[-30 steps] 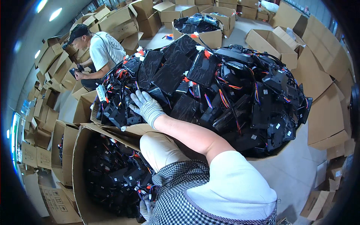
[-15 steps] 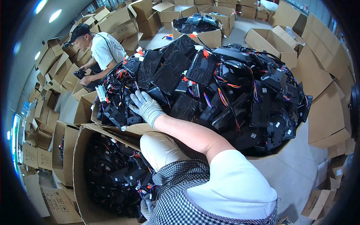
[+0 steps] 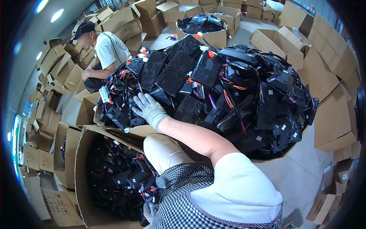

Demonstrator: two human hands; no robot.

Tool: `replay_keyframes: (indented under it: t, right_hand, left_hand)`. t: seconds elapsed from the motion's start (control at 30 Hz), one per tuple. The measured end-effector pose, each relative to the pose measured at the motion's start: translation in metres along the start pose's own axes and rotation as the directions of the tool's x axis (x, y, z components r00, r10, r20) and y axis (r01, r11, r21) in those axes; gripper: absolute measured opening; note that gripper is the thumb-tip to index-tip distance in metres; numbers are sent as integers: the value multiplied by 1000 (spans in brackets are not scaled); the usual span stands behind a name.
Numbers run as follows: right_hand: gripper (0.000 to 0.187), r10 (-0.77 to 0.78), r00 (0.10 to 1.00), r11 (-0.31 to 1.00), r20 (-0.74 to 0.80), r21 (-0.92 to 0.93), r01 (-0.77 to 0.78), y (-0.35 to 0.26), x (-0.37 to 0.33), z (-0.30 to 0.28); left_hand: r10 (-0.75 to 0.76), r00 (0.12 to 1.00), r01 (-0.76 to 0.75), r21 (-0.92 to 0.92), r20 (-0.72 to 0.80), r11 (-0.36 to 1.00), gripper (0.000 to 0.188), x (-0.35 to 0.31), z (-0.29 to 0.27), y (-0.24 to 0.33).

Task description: The person sorts and organizes electronic wiring harnesses and electronic connectors by hand, placing them into cardboard boxes.

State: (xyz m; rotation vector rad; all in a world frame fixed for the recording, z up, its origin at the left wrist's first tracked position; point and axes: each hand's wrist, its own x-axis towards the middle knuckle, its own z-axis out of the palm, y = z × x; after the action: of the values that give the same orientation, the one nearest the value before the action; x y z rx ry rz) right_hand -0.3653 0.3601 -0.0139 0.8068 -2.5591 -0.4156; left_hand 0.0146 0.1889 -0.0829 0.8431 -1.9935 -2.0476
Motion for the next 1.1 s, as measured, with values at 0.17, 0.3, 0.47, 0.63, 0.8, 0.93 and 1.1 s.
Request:
replay_keyframes:
  t: [0.17,0.3,0.47,0.63,0.8,0.93,1.1]
  right_hand:
    - [51,12,1000,1000,-25,18,-12,2,0,5]
    - [50,18,999,1000,-32,4,-18,5,-2,6]
    - [47,-4,994,994,-107,107,15,-8,-1,-6]
    - [23,-128,990,773,-53,620,133,-76,-57,-52]
    - [29,-608,748,-192,-267,963,188,-177,-117,-64]
    - [36,-868,484,-257,113,732,-631,-193,-105,-80]
    - [34,-911,398,-325,105,410,-852,-200,-97,-66]
  left_hand:
    - [49,999,-49,60,-14,997,33,4,4,-2]
    - [81,997,-80,104,-7,991,36,7,2,-6]
    - [168,980,-152,147,-103,977,52,-2,-1,-14]
    - [109,972,-139,-137,-208,981,49,1,-7,-8]
    - [386,921,-313,507,-42,803,26,2,-9,17]
    - [327,941,-318,579,92,751,22,10,-11,10]
    - [226,961,-274,437,159,857,35,21,-24,1]
